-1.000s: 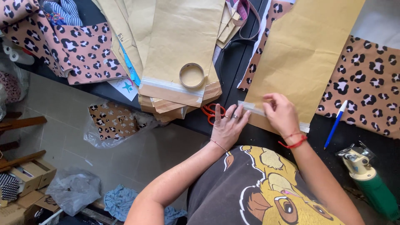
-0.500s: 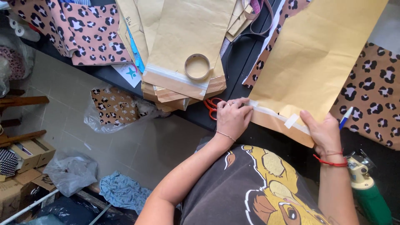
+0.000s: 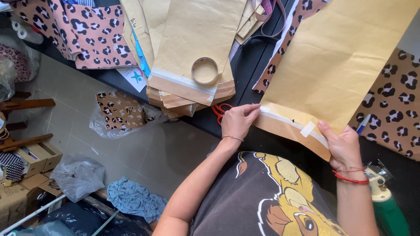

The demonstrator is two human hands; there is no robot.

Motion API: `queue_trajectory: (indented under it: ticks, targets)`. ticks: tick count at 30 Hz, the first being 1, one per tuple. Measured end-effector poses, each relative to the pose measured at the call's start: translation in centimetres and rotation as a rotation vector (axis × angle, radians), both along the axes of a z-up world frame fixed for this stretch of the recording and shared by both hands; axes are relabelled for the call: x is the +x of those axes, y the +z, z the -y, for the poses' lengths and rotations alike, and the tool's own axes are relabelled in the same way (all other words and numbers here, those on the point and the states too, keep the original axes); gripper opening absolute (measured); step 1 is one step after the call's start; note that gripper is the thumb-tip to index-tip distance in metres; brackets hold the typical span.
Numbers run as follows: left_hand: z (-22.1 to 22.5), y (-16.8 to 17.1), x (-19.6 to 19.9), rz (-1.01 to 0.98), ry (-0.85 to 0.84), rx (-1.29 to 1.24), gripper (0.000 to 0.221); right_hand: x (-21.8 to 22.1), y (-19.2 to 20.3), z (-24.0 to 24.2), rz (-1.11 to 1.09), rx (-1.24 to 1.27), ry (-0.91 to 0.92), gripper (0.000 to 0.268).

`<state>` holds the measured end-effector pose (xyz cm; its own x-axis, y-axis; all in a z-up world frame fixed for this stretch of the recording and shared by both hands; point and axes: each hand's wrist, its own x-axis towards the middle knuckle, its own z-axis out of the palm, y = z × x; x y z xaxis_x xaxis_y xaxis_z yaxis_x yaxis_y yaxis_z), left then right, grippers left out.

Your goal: Preparing and securing paper patterns onto fabric using tape and a pen for layout

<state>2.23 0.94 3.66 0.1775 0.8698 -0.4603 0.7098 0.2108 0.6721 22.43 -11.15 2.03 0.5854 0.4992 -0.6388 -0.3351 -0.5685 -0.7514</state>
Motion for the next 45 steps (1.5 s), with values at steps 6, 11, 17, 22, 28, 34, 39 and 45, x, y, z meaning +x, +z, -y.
queue_trajectory:
  ticks: [6, 11, 17, 22, 28, 34, 39, 45]
  targets:
    - [-0.9, 2.1, 0.8, -0.015, 0.005, -0.13, 0.022, 0.4, 2.4, 0.1, 0.061, -0.013, 0.048, 0.02]
    - [-1.1, 1.3, 1.1, 0.223, 0.117, -0.257, 0.028, 0.2, 2.8, 0.7, 0.093, 0.004, 0.052, 0.016]
    - [-1.3, 1.9, 1.8, 0.377, 0.316, -0.488, 0.035, -0.4, 3.6, 0.5, 0.209, 0.061, 0.148, 0.01]
    - [-1.4, 2.3, 1.4, 0.345, 0.205, -0.292, 0.031, -2.0, 3.6, -0.2, 0.263, 0.079, 0.187, 0.022]
    - [-6.2, 4.4, -4.2, 0.124, 0.031, 0.313, 0.026, -2.1, 4.9, -1.4, -0.032, 0.164, 0.316, 0.039]
    - [-16.4, 3.0, -21.6, -0.156, 0.451, 0.664, 0.015, 5.1, -0.5, 2.7, 0.609, 0.006, 0.32, 0.027]
    - [-18.9, -3.5, -30.1, -0.331, 0.607, 0.46, 0.014, 15.1, -14.6, 10.6, 0.82, -0.066, 0.34, 0.038]
    - [-16.3, -0.9, -20.9, -0.644, 0.456, 0.869, 0.04, 13.1, -11.9, 8.0, 0.75, -0.359, 0.338, 0.038]
